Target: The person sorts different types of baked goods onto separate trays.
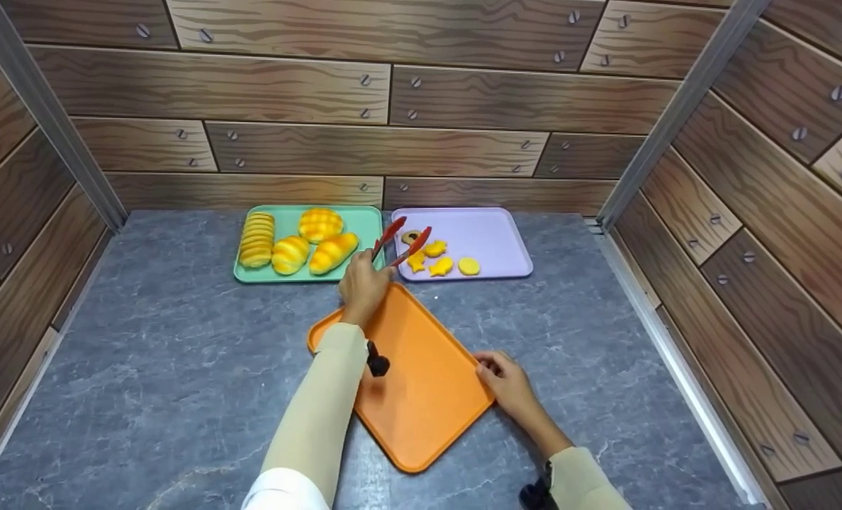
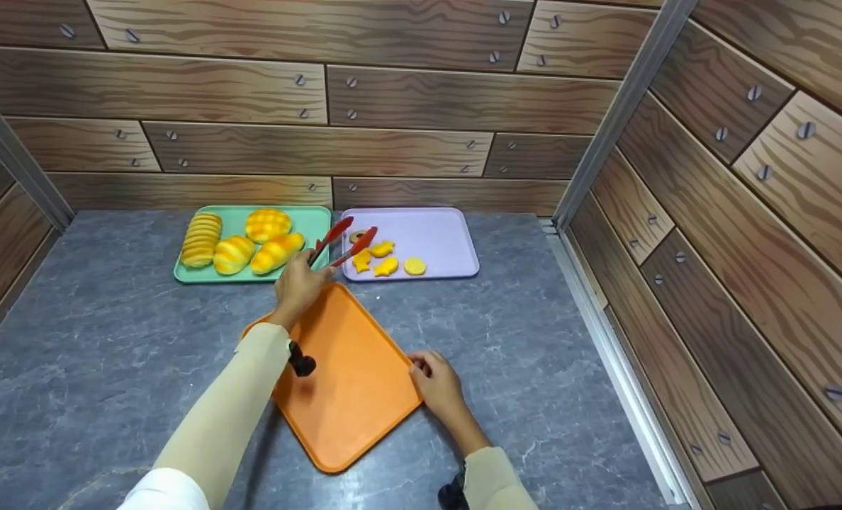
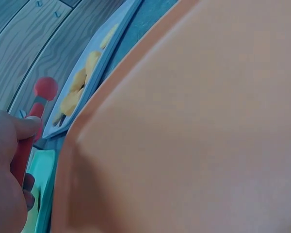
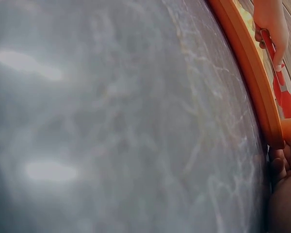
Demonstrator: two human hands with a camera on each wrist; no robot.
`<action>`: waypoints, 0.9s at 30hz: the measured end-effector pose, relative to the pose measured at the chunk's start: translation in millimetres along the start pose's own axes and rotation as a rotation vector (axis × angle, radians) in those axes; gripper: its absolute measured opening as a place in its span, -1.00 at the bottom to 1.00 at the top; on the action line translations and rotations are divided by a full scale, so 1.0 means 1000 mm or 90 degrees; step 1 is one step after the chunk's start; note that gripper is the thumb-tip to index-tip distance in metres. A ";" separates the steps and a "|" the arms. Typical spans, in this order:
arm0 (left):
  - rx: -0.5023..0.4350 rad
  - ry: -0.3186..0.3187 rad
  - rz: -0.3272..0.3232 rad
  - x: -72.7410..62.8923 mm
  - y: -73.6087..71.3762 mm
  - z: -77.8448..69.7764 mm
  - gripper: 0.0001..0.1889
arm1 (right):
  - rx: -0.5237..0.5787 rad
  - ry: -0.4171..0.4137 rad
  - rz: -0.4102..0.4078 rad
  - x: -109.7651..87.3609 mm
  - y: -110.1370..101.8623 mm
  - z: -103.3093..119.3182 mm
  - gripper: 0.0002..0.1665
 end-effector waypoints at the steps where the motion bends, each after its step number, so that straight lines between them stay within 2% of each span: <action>1: -0.002 -0.001 -0.002 -0.001 -0.002 0.001 -0.34 | -0.006 0.003 0.001 0.000 0.000 0.000 -0.80; 7: -0.029 0.030 -0.016 -0.014 -0.015 0.002 -0.35 | -0.027 0.002 -0.006 0.001 0.000 -0.002 -0.81; 14: -0.049 0.074 -0.044 -0.049 -0.034 0.015 -0.39 | -0.027 0.000 0.003 0.002 0.001 -0.001 -0.80; 21: -0.063 0.077 -0.040 -0.082 -0.048 0.032 -0.30 | -0.035 0.011 0.003 0.002 -0.001 -0.002 -0.79; 27: -0.065 0.068 -0.043 -0.103 -0.055 0.050 -0.22 | -0.034 0.001 0.004 0.002 0.000 0.000 -0.78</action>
Point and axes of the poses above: each hand's wrist, its own x-axis towards the middle knuckle, its own y-axis out of the palm, z = x × y, the point moved 8 cm from there along x, towards the middle knuckle, and after that the axes turned 14 degrees about z, right-handed, at the moved point
